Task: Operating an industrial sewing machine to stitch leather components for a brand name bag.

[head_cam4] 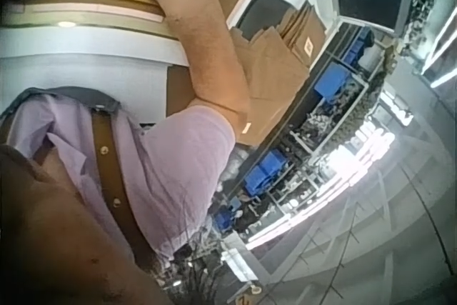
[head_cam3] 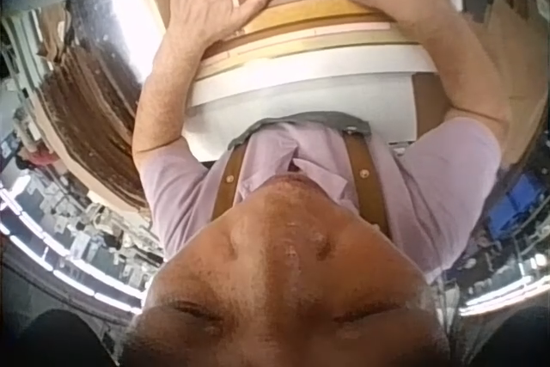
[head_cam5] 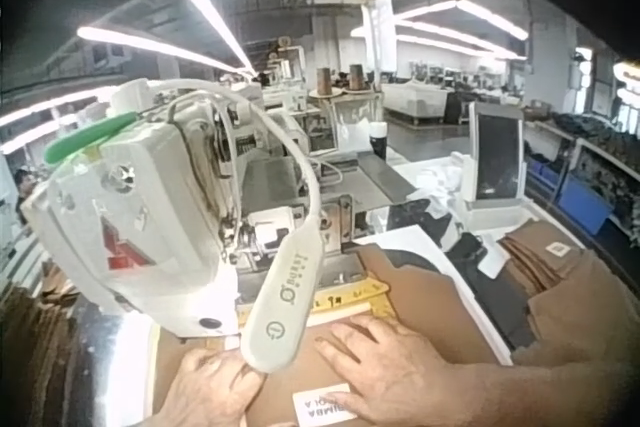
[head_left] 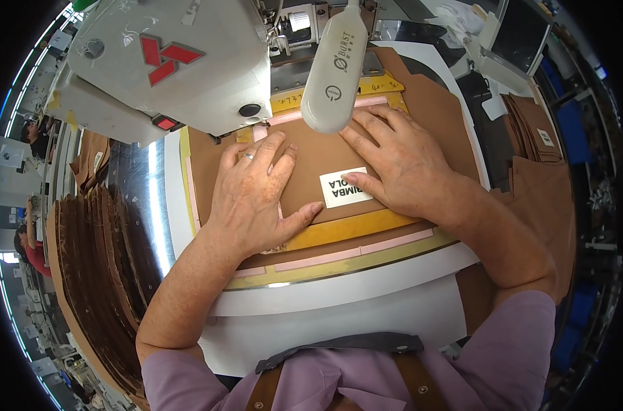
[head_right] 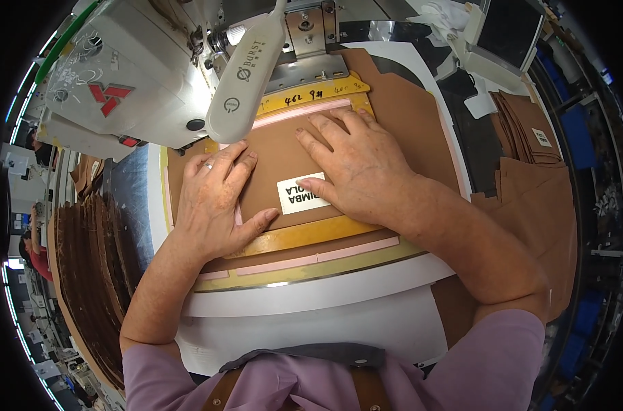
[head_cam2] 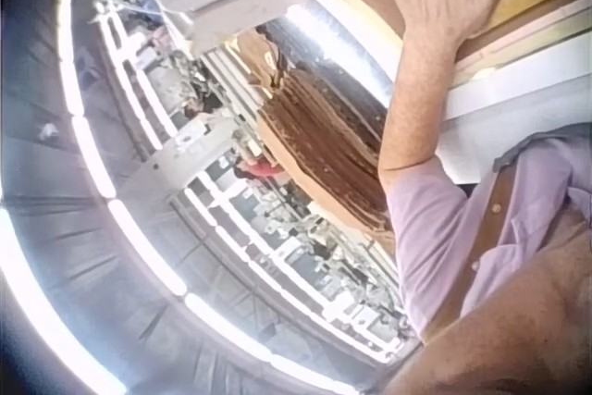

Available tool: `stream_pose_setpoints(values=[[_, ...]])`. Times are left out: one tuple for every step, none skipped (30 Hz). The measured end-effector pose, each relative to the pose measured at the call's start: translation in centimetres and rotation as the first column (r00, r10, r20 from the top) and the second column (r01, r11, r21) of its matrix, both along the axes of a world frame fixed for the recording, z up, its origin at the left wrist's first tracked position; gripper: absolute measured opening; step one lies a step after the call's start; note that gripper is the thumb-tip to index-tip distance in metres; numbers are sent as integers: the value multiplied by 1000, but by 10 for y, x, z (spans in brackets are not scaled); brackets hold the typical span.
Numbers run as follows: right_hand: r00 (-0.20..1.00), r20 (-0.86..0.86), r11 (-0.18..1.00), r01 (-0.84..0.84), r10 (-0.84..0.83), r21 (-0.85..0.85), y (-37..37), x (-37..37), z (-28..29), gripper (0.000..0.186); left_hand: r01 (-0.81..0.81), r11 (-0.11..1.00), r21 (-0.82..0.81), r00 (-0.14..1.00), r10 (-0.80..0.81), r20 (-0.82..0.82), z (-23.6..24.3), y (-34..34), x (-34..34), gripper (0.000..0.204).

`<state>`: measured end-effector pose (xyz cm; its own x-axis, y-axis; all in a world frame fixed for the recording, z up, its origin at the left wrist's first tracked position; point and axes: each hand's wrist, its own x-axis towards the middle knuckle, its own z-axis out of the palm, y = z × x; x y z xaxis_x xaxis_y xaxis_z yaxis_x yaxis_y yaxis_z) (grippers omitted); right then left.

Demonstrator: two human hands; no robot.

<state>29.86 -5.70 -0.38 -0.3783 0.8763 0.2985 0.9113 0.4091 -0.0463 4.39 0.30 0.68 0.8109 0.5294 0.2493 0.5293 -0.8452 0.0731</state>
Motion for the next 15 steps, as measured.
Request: stream_pose_setpoints(values=[[1000,-1,1000,-1,1,-2,-1,-1,1,61,-1,1000,-2,1000,1,-1,1,-1,0,74],[1000,11,1000,10,-10,-5,-2,-1,3,61,-11,1000,1,1000,11,-4,3,-2,0,74],[999,25,1000,21,-21,-8,-3,-2,5,62,-21,1000,5,1000,21,-7,4,-3,0,74],[999,26,1000,20,-20,-6,-3,-2,4,62,-22,1000,6,1000,22,-6,4,-2,0,74],[999,36,999,33,-33,-5,-4,-2,3,62,-24,1000,14,999,24,-25,4,-2,-1,73],[998,45,999,46,-46,-3,-5,-2,3,62,-26,999,21,999,27,-43,3,-2,0,73],[998,47,999,49,-48,-5,-5,-2,3,62,-23,1000,18,999,24,-42,5,-3,0,73],[996,66,998,58,-58,2,-6,-2,4,64,-26,999,21,998,27,-51,7,-3,-1,74],[994,85,998,68,-69,9,-6,-2,5,65,-29,999,24,998,30,-60,8,-3,-1,74],[993,90,997,74,-75,12,-6,-2,5,65,-23,999,26,998,24,-55,7,-2,-1,74],[994,94,998,57,-58,9,-6,-1,6,67,-28,999,41,998,31,-63,6,-2,-3,74],[994,99,999,41,-42,6,-6,1,6,68,-34,998,57,997,38,-72,5,-2,-4,74],[994,101,999,44,-44,4,-7,3,6,68,-31,998,55,997,35,-70,6,-2,-4,74],[993,114,999,42,-42,-2,-8,6,6,70,-40,998,44,996,43,-76,9,-3,-4,74],[991,127,999,41,-39,-8,-8,8,5,72,-49,998,33,995,52,-83,10,-3,-4,74]])
